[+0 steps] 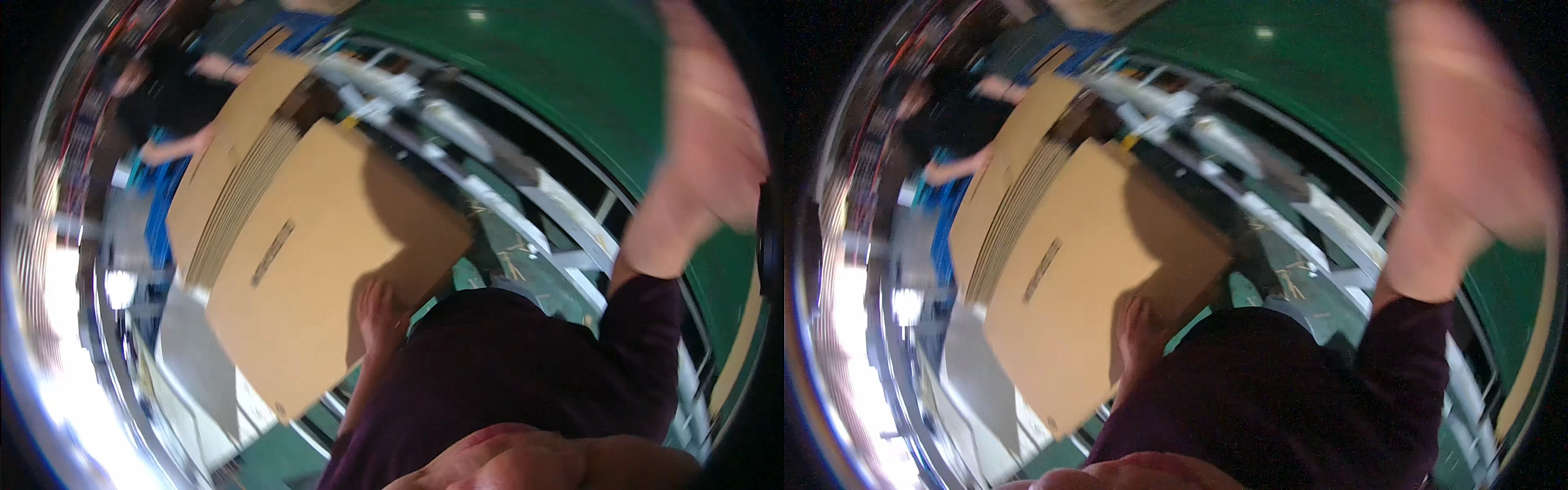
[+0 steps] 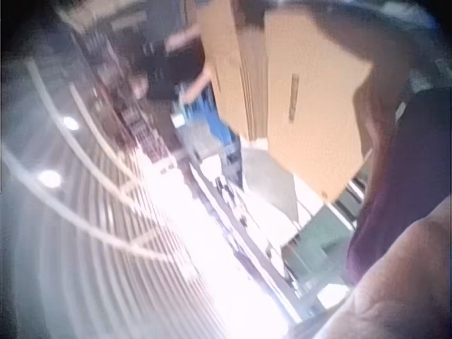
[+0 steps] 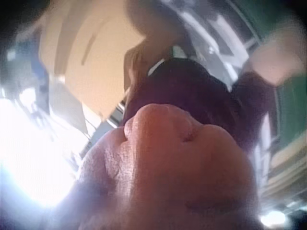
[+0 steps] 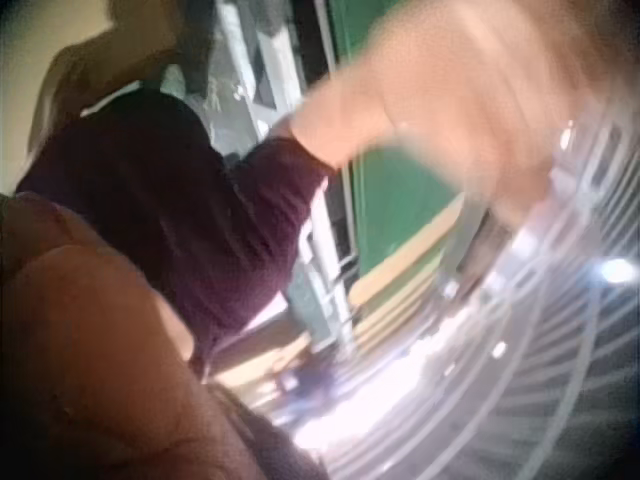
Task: The person folds flat cardboard sheets on a green conveyor belt. They align the cardboard, fold the side flaps inward, and then fold the top and bottom flaps to create a box shape. The person then places the folded cardboard onto the conveyor belt to move it along the line.
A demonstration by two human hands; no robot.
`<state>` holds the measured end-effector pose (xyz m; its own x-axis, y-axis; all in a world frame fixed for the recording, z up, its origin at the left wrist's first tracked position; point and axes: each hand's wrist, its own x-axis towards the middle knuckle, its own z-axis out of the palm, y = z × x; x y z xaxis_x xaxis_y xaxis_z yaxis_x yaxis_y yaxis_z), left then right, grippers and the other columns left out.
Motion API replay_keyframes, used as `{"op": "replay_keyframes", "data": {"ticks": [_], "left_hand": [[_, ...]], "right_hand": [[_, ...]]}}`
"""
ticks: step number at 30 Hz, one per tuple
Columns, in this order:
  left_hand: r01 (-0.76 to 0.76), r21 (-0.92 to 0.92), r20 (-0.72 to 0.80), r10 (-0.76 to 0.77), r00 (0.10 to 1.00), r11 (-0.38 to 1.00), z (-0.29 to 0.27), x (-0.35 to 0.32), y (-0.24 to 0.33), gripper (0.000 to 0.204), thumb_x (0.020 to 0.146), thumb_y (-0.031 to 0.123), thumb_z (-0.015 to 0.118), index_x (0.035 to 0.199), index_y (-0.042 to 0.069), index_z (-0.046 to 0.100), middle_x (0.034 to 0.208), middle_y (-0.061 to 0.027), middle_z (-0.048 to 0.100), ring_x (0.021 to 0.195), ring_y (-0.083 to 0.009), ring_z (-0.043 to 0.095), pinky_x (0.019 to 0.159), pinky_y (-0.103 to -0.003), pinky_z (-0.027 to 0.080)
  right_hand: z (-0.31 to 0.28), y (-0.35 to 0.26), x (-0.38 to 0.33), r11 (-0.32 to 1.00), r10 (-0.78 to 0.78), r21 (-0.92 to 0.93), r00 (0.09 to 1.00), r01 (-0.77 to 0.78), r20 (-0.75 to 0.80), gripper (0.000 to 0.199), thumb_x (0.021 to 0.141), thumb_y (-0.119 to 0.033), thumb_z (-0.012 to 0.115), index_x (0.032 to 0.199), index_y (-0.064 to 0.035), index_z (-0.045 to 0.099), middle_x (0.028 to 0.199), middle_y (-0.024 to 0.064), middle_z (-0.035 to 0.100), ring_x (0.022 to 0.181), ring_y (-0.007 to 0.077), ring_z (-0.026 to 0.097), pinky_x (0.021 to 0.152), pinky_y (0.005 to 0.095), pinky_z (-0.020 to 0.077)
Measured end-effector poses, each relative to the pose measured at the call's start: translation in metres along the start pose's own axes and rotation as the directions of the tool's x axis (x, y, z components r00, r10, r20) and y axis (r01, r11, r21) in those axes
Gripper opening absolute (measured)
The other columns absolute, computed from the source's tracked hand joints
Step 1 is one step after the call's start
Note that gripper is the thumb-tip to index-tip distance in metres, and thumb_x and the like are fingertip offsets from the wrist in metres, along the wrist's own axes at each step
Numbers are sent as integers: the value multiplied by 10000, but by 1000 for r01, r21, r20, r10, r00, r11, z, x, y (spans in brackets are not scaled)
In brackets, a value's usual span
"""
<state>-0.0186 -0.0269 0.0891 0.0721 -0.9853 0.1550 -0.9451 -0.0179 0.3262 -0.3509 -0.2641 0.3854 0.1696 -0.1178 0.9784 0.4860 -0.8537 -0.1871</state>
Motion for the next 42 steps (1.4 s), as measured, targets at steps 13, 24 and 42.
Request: {"op": "replay_keyframes", "data": {"ticks": [13,24,42], "left_hand": [[-218,69,-131,225,966,974,14,-2,-15,612,649,315,738,1123,-3,519,1188,-191,489,1131,-413,452,964,-532,358],[-79,-36,-84,75,994,996,-4,8,-2,635,599,253,779,1128,-6,542,1239,-181,502,1198,-371,441,1011,-513,345],[-196,15,-89,197,976,980,10,8,-17,619,674,362,724,1129,-17,540,1224,-180,477,1208,-364,412,1010,-522,324]], "right_hand": [[-45,-51,-427,-302,686,-398,93,-866,-721,319,780,-167,677,1039,11,621,982,192,642,908,350,618,791,381,484],[39,-19,-491,-33,956,-642,-211,-766,203,377,755,-256,657,1075,-60,624,991,169,637,920,364,600,781,443,478],[113,-47,-474,-306,926,-722,-369,-621,-75,398,774,-257,648,1111,-51,601,1051,161,638,966,340,604,830,429,477]]}}
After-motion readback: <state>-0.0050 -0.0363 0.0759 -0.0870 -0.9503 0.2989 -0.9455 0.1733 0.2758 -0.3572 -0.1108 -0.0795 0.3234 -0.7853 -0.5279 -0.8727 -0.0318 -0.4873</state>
